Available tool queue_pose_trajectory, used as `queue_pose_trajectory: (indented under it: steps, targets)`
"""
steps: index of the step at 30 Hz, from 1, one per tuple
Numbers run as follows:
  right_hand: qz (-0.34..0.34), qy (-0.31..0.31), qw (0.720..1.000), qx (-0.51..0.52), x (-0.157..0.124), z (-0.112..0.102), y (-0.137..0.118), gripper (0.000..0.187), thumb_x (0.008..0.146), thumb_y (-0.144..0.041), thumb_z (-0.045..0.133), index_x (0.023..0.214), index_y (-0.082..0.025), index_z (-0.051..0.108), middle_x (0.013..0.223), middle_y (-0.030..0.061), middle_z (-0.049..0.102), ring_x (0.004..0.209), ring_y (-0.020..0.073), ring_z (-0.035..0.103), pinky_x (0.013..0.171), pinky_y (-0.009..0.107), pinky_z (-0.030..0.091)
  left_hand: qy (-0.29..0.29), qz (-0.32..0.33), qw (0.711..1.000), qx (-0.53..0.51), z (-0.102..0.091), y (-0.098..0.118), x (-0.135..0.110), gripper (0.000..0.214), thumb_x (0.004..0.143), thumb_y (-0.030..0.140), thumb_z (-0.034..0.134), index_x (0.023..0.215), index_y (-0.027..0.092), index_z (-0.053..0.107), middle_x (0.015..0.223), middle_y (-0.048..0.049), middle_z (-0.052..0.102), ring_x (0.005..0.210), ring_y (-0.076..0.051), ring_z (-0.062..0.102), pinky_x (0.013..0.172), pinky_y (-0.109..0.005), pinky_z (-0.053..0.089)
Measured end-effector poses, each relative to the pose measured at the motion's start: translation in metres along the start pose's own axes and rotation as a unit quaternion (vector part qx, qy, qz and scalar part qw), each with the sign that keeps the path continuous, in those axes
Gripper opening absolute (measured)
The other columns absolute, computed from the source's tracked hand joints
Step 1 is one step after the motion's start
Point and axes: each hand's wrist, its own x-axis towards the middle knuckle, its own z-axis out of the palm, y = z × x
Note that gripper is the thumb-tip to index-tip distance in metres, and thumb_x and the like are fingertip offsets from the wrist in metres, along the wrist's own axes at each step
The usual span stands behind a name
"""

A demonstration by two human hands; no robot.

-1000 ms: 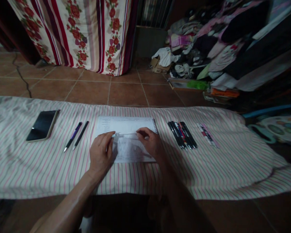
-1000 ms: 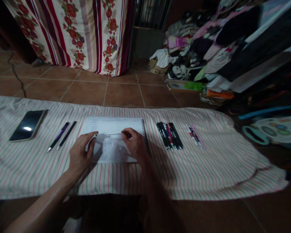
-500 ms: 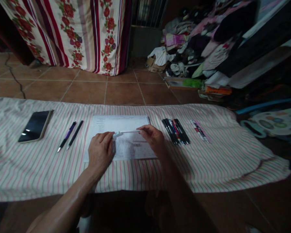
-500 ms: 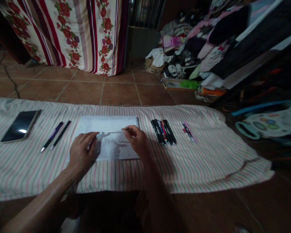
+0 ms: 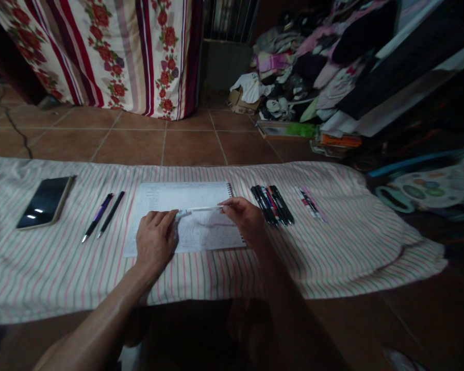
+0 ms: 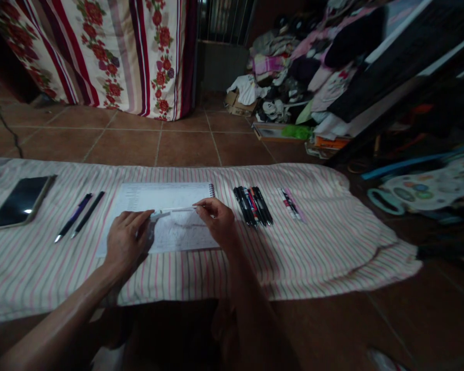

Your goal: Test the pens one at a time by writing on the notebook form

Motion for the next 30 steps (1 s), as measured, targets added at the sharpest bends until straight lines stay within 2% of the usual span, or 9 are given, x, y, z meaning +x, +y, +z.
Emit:
queue_pose_trajectory:
  steps: [23, 30]
  targets:
    - [0.000, -0.021, 1.000, 0.002, 0.0003, 0.0010, 0.0039, 0.015, 0.074, -0.031, 0.062, 0.081, -0.018, 0.063, 0.079, 0.0028, 0.068, 0.075, 0.0152, 0.064, 0.071, 0.028, 0.049, -0.011, 0.000, 1.000, 0.021, -0.0033, -0.0006, 0.0008, 0.029, 0.083, 0.018, 0.047, 0.107, 0.018, 0.062, 0.087, -0.0085, 0.069, 0.079, -0.026, 0.054, 0.069, -0.039, 0.041]
    - [-0.001, -0.031, 0.999, -0.017, -0.0007, 0.0015, 0.0013, 0.014, 0.074, -0.031, 0.062, 0.081, -0.019, 0.064, 0.079, 0.0025, 0.068, 0.076, 0.0153, 0.064, 0.072, 0.028, 0.050, -0.048, -0.011, 0.998, 0.024, -0.0070, 0.0019, 0.0010, 0.030, 0.083, 0.017, 0.048, 0.109, 0.016, 0.062, 0.090, -0.0089, 0.069, 0.084, -0.026, 0.054, 0.072, -0.039, 0.042]
